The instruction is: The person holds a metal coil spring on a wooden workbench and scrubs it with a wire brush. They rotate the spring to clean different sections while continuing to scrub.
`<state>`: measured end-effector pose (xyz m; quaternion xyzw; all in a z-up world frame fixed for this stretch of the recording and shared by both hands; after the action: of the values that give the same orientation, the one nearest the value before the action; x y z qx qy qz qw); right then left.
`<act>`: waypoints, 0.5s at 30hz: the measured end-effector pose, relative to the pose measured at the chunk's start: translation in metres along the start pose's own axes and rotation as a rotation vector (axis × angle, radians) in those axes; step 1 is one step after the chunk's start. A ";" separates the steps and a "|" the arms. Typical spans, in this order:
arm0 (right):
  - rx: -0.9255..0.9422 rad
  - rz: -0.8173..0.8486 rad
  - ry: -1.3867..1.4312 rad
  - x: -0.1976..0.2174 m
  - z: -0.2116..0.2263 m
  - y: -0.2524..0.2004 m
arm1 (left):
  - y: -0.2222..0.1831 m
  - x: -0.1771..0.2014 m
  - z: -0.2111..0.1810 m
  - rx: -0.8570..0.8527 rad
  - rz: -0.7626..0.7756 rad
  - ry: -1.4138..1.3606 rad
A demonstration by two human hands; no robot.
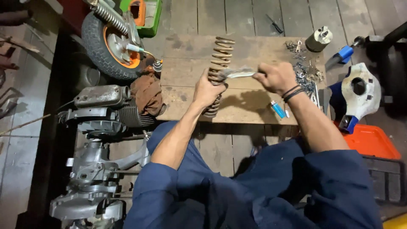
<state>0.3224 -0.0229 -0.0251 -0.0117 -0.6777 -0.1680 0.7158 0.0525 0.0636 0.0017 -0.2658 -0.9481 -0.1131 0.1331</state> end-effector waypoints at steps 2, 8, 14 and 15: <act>-0.094 0.070 -0.023 -0.007 -0.024 0.001 | 0.001 0.007 -0.005 0.126 0.010 0.056; -0.007 -0.076 0.047 0.014 0.047 0.002 | -0.011 -0.001 0.006 0.153 0.061 0.028; -0.010 0.037 0.079 0.001 0.034 0.004 | 0.011 -0.019 0.041 -0.075 -0.020 0.045; -0.045 0.053 0.032 -0.005 0.011 0.004 | 0.009 -0.011 0.031 0.037 -0.026 0.046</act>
<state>0.3122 -0.0153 -0.0283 -0.0433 -0.6618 -0.1643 0.7302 0.0601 0.0745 -0.0298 -0.2483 -0.9501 -0.1031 0.1582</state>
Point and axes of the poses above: each hand's wrist, its own y-axis towards the middle knuckle, its own x-axis out of the back of the hand, z = x × y, the point moved 3 cm from there along y, towards the middle knuckle, and after that the axes turned 15 degrees about -x, right-handed, at the moved point
